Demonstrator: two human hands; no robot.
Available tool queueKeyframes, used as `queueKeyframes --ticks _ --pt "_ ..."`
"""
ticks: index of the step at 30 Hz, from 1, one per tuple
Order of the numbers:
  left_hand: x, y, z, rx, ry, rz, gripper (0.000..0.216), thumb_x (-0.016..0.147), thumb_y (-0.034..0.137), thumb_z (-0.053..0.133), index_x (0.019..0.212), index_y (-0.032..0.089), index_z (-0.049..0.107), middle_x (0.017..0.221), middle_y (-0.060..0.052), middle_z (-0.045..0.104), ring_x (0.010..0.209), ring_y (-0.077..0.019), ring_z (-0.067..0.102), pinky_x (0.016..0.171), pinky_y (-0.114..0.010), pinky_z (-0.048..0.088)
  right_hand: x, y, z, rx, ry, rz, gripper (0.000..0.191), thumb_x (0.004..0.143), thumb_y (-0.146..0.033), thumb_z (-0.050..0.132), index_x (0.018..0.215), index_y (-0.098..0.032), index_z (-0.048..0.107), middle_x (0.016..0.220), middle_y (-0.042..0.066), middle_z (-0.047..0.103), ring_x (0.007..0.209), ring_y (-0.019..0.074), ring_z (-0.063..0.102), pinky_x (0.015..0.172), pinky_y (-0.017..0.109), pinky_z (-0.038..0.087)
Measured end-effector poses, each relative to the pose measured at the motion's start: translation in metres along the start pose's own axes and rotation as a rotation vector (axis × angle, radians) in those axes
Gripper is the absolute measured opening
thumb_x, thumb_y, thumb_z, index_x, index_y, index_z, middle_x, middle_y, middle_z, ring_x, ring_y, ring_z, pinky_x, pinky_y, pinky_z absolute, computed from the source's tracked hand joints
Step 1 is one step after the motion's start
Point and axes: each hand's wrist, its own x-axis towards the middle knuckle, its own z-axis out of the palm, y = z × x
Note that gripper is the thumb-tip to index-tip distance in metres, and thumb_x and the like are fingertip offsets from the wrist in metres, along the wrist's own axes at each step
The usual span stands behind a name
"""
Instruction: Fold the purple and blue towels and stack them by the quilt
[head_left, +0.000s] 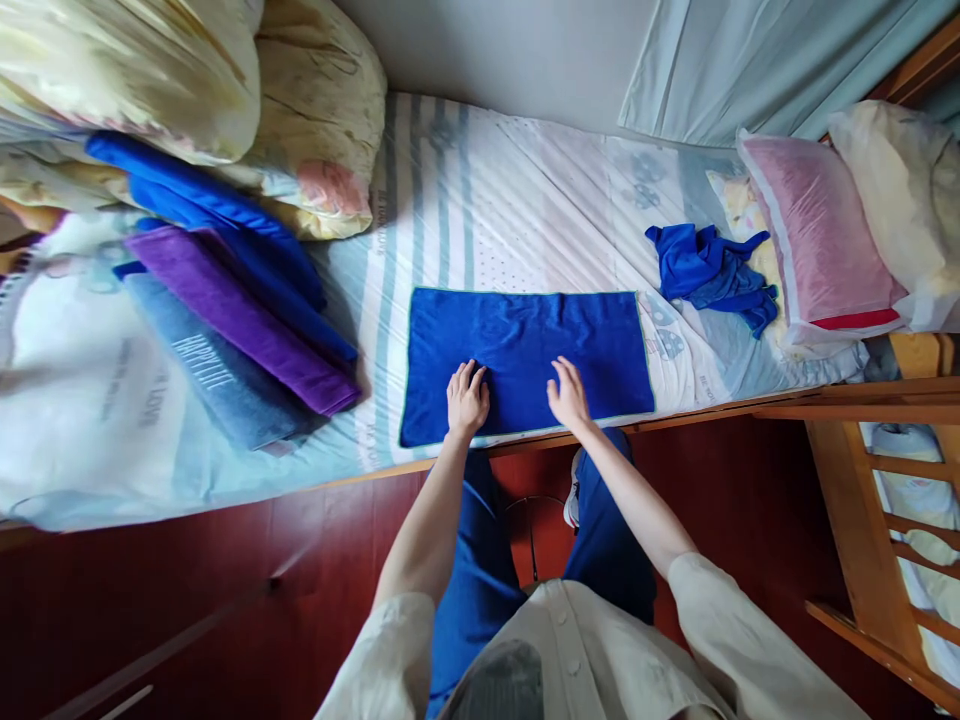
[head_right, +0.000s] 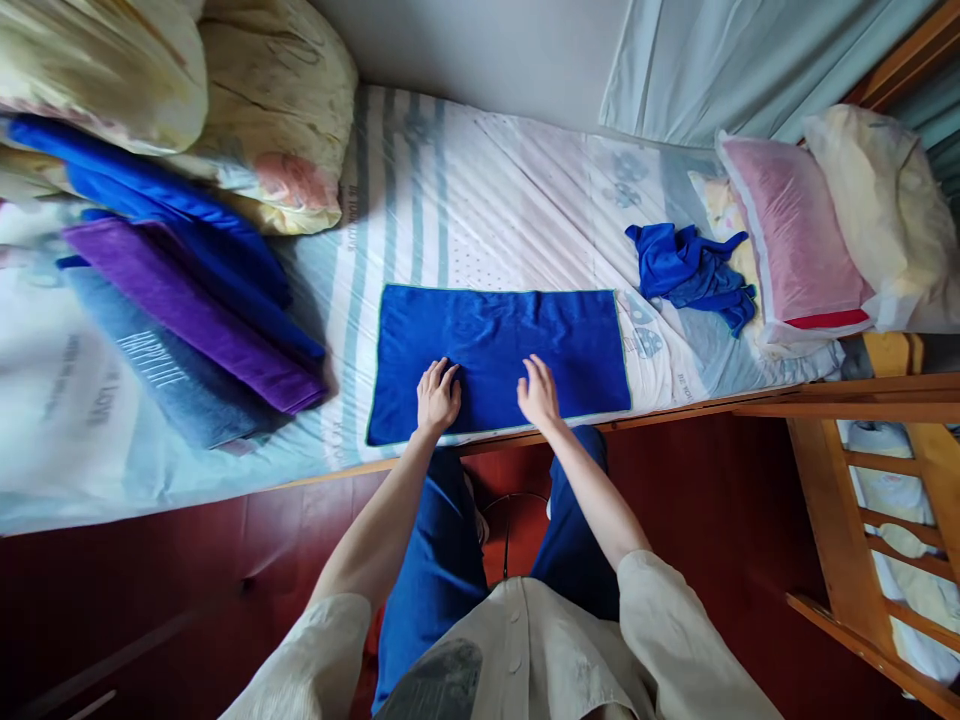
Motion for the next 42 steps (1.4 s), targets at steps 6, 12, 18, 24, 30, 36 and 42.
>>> queueKeyframes --ticks 6,12,18,24,30,36,42 --pt "-0.011 -0.015 0.023 0.004 0.107 -0.022 0.053 0.096 0.027 0.044 0.146 0.018 0.059 0.154 -0.015 0.058 0.154 -0.0318 0.041 0.128 -0.055 0.027 0.013 -0.018 0.077 0.115 -0.242 -0.156 0.059 0.104 -0.03 0.045 0.162 -0.018 0.039 0.169 0.008 0.04 0.159 0.0209 0.033 0.133 0.04 0.029" --pt "-0.009 -0.017 0.026 -0.01 0.105 -0.047 0.053 0.093 0.027 0.047 0.144 0.018 0.06 0.156 -0.015 0.056 0.154 -0.0324 0.041 0.127 -0.055 0.027 0.024 0.025 0.055 0.063 -0.32 -0.31 0.052 0.107 -0.029 0.036 0.155 -0.015 0.052 0.168 0.008 0.042 0.157 0.017 0.038 0.133 0.035 0.03" --pt "-0.009 -0.014 0.024 -0.022 0.116 -0.061 0.054 0.092 0.027 0.048 0.144 0.019 0.06 0.155 -0.014 0.058 0.154 -0.0324 0.041 0.126 -0.056 0.027 0.023 0.098 -0.031 -0.126 0.024 -0.061 0.052 0.107 -0.028 0.033 0.148 -0.012 0.059 0.163 0.013 0.049 0.155 0.0207 0.042 0.132 0.039 0.031" --pt "-0.008 -0.017 0.027 -0.015 0.133 -0.055 0.054 0.092 0.026 0.047 0.143 0.016 0.061 0.155 -0.015 0.057 0.153 -0.0309 0.042 0.127 -0.053 0.026 0.014 0.158 -0.077 -0.32 0.315 0.103 0.056 0.105 -0.028 0.029 0.151 -0.012 0.056 0.161 0.016 0.05 0.154 0.0258 0.042 0.13 0.05 0.033" --pt "-0.009 -0.02 0.027 0.041 0.121 -0.059 0.054 0.093 0.026 0.045 0.143 0.014 0.061 0.155 -0.016 0.057 0.154 -0.0295 0.042 0.128 -0.051 0.026 0.016 0.17 -0.064 -0.45 0.393 0.114 0.058 0.102 -0.023 0.029 0.155 -0.014 0.052 0.16 0.017 0.05 0.154 0.0267 0.042 0.13 0.057 0.029" --pt "-0.01 -0.021 0.025 0.104 0.095 -0.065 0.055 0.094 0.026 0.043 0.145 0.014 0.059 0.156 -0.015 0.056 0.154 -0.0284 0.041 0.128 -0.049 0.026 0.016 0.174 -0.061 -0.476 0.433 0.098 0.056 0.101 -0.022 0.032 0.151 -0.013 0.055 0.157 0.019 0.054 0.152 0.0272 0.046 0.129 0.056 0.032" --pt "-0.011 -0.022 0.026 0.132 0.095 -0.061 0.056 0.095 0.026 0.041 0.146 0.013 0.058 0.157 -0.015 0.055 0.155 -0.0282 0.039 0.128 -0.049 0.027 0.016 0.172 -0.059 -0.475 0.458 0.084 0.055 0.1 -0.021 0.035 0.149 -0.012 0.058 0.154 0.019 0.058 0.149 0.0279 0.05 0.127 0.056 0.036"
